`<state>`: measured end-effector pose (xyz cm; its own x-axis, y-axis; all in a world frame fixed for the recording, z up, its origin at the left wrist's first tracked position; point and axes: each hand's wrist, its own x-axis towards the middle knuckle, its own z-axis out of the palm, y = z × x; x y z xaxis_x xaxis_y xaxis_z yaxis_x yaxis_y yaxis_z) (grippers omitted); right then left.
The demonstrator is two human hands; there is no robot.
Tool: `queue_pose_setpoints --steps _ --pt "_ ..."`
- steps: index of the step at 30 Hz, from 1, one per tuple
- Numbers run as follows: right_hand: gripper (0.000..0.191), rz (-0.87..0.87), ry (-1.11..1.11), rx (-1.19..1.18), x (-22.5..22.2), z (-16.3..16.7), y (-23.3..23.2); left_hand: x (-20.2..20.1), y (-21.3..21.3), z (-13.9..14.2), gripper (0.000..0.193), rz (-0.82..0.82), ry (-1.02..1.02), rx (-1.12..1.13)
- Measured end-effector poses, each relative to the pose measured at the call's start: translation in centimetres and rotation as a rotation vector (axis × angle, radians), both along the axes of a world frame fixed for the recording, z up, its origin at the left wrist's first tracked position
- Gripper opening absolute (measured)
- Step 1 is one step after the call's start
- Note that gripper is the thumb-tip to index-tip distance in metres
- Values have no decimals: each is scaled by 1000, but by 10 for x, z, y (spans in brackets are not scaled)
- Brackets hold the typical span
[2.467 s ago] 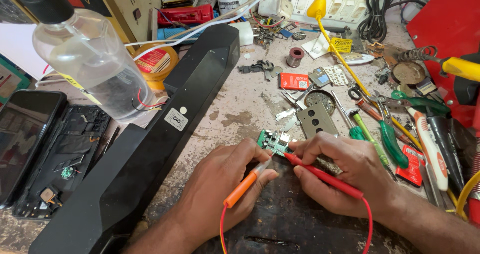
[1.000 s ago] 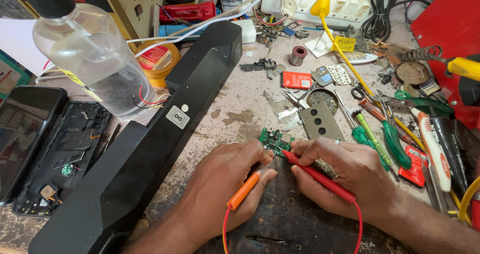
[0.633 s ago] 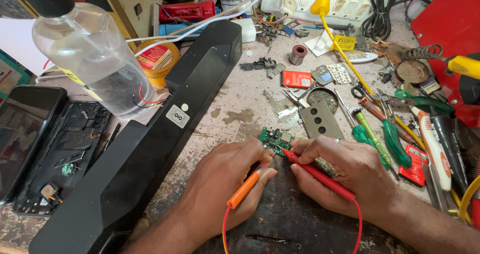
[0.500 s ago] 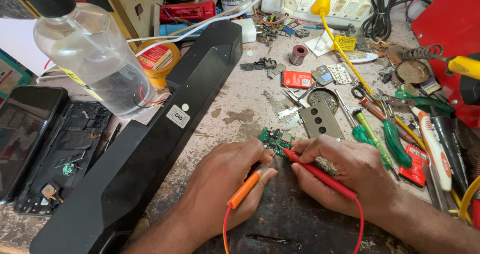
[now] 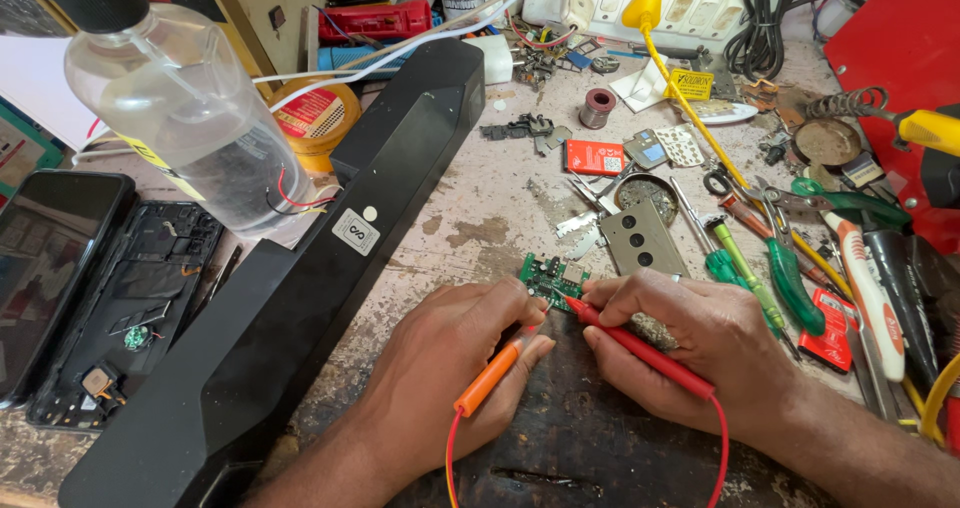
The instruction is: The person tests a small green circuit board with multimeter probes, then uses a soldering iron to reflow solder joints on the board. The person handles the board and tools directly on a cluttered workbench.
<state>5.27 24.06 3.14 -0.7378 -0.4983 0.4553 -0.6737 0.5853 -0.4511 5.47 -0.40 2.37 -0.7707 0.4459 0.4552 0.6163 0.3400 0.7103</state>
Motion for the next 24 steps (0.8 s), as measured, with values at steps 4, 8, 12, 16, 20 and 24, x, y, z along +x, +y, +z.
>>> queue_pose_setpoints --steps 4,8,12,16,20,24 --pt "21 -15 9 9 0 0 1 0 0 -1 23 0 17 8" --pt "21 -3 -1 16 2 0 2 0 0 -2 23 -1 19 0" --pt "20 -1 -8 10 2 1 2 0 -1 -2 23 -1 14 -1" --pt "21 4 1 -15 2 0 -1 0 0 -2 22 0 14 -5" --pt "24 -28 32 -32 4 -1 -4 0 0 -2 22 1 19 -5" --pt "25 -28 21 -23 3 -1 -4 0 -1 -2 22 0 21 -1"
